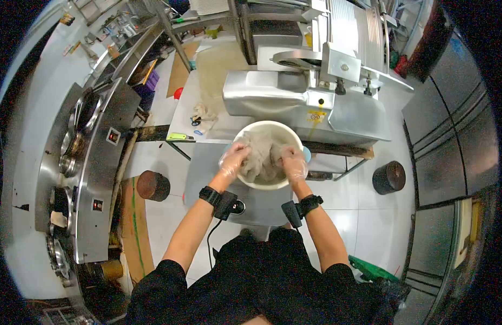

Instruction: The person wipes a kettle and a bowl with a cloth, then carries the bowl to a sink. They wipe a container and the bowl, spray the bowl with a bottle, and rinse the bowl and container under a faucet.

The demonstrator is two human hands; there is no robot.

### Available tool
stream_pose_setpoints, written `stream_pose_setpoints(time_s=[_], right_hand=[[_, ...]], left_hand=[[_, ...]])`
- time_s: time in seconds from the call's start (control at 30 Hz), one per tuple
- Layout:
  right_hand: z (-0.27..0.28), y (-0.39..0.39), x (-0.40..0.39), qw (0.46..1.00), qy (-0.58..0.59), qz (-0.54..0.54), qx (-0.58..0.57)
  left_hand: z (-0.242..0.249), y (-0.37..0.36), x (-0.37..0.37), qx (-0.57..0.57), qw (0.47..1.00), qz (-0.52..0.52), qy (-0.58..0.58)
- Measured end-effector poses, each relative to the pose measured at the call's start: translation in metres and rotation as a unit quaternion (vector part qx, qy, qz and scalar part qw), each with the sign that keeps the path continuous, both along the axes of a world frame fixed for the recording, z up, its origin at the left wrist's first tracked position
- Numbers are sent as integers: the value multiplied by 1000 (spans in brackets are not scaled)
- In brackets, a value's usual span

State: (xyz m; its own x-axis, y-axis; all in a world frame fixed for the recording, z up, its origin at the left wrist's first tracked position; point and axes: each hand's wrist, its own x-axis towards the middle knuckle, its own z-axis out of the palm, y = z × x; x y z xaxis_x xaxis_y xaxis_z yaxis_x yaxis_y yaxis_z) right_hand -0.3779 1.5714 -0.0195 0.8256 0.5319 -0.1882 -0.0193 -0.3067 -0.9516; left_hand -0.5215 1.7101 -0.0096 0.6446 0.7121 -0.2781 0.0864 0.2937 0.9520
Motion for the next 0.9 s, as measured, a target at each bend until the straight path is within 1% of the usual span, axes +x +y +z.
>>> stream_pose_setpoints(time_s=[0.03, 0.07, 0.1, 0.13, 0.17, 0.2, 0.23, 0.27, 0.3, 0.33, 0.37, 0.4, 0.43, 0.47, 0.5, 0.57, 0.6, 0.73, 0.8, 0.83, 0.9], right_hand=[[8, 1, 6, 1000, -26, 3, -3], [12, 2, 14, 999, -51, 4, -6], [-3, 3, 25, 986, -163, 2, -17], [4, 3, 25, 986, -165, 5, -16], [21, 1, 22, 967, -249, 16, -45], [30, 0, 20, 940, -331, 27, -73], [27, 1, 22, 900, -388, 94, -174], [23, 2, 19, 867, -462, 123, -139], [17, 2, 13, 827, -531, 151, -102], [8, 6, 9, 824, -491, 229, -166], [3, 7, 4, 822, -493, 233, -164], [-2, 9, 0, 782, -541, 272, -149], [-3, 9, -6, 737, -585, 311, -135], [-5, 7, -11, 737, -524, 359, -230], [-6, 7, -13, 737, -521, 364, -231], [-9, 9, -10, 735, -454, 414, -288], [-12, 10, -10, 735, -449, 417, -291], [-29, 17, -5, 717, -447, 430, -318], [-34, 18, -4, 711, -449, 435, -323], [-34, 19, -4, 712, -433, 440, -335], [-28, 21, -5, 712, -416, 446, -347]], left_hand=[[-11, 5, -2, 2, 1000, 6, -2], [-21, 10, -4, 50, 997, 48, 27], [-31, 14, -6, 97, 990, 89, 56], [-39, 15, -7, 132, 981, 122, 79], [-36, 13, -10, 131, 980, 125, 77], [-33, 11, -14, 240, 955, 102, 144], [-29, 10, -15, 345, 912, 77, 210], [-26, 9, -10, 365, 883, 18, 295], [-24, -2, -8, 440, 850, 18, 290], [-13, -17, -6, 512, 810, 19, 284], [1, -27, -1, 532, 751, -91, 381], [-12, -27, 4, 556, 745, -74, 361], [-13, -29, 6, 580, 738, -58, 341], [-14, -30, 10, 591, 657, -167, 438], [-18, -31, 10, 586, 659, -170, 440], [-23, -34, 9, 561, 654, -256, 438], [-26, -33, 11, 547, 641, -283, 459], [-28, -31, 24, 515, 627, -319, 490], [-36, -31, 28, 539, 592, -312, 512], [-45, -29, 31, 537, 592, -314, 512], [-61, -23, 37, 501, 624, -311, 514]])
